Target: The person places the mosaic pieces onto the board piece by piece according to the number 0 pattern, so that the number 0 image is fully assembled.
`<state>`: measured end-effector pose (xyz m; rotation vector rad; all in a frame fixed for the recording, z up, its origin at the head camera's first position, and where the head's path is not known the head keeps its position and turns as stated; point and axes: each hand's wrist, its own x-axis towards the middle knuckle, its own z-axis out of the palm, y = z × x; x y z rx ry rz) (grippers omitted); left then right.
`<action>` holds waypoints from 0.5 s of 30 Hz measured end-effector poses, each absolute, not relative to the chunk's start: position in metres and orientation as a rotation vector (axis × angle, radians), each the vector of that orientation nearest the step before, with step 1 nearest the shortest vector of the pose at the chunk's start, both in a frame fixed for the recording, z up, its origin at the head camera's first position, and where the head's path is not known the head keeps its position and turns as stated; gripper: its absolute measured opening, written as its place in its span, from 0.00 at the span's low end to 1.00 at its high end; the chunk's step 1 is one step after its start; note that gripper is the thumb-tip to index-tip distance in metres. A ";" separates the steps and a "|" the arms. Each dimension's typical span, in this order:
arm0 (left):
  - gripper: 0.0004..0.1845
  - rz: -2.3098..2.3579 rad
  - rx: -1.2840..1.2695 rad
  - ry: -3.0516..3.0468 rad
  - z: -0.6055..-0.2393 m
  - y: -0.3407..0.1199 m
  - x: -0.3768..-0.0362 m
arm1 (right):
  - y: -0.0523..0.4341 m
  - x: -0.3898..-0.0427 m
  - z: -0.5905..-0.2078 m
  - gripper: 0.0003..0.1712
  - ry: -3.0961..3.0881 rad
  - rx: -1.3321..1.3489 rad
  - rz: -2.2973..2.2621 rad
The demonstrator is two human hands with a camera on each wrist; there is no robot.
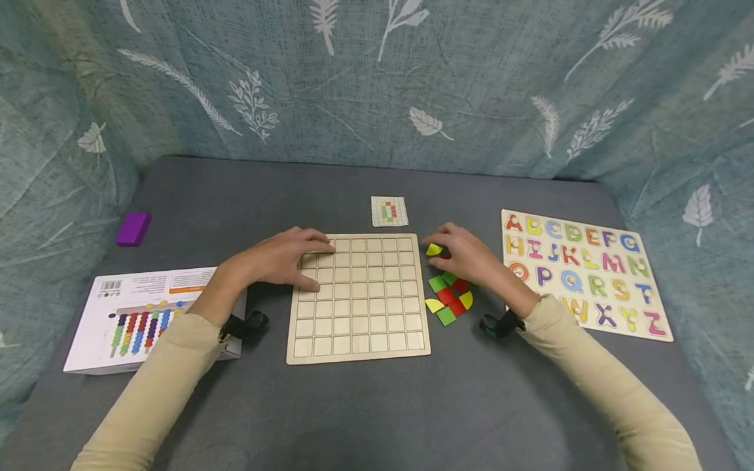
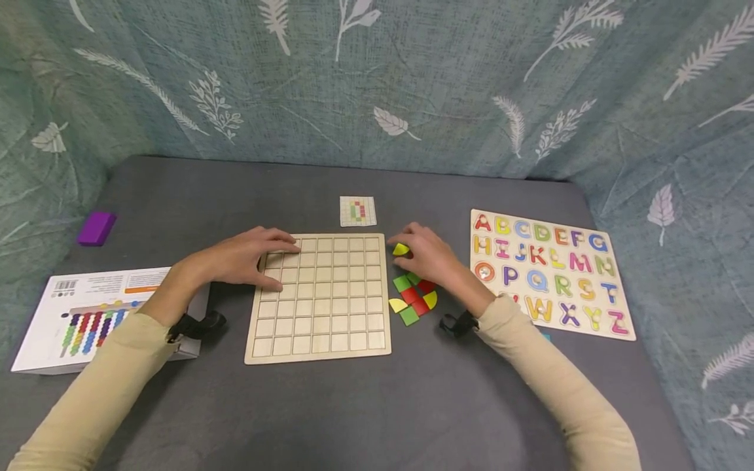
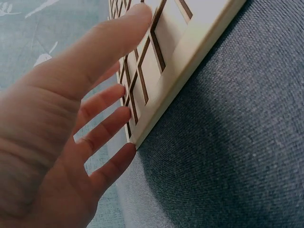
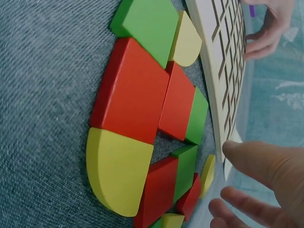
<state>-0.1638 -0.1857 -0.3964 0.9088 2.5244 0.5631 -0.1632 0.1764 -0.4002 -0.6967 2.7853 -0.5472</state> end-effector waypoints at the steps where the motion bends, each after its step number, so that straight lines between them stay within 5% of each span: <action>1: 0.35 0.554 0.911 2.528 -0.397 -0.186 -0.163 | 0.177 -0.163 -0.401 0.22 2.778 -0.703 -0.548; 15: 0.35 0.516 0.866 2.572 -0.400 -0.179 -0.161 | 0.178 -0.169 -0.403 0.22 2.700 -0.764 -0.583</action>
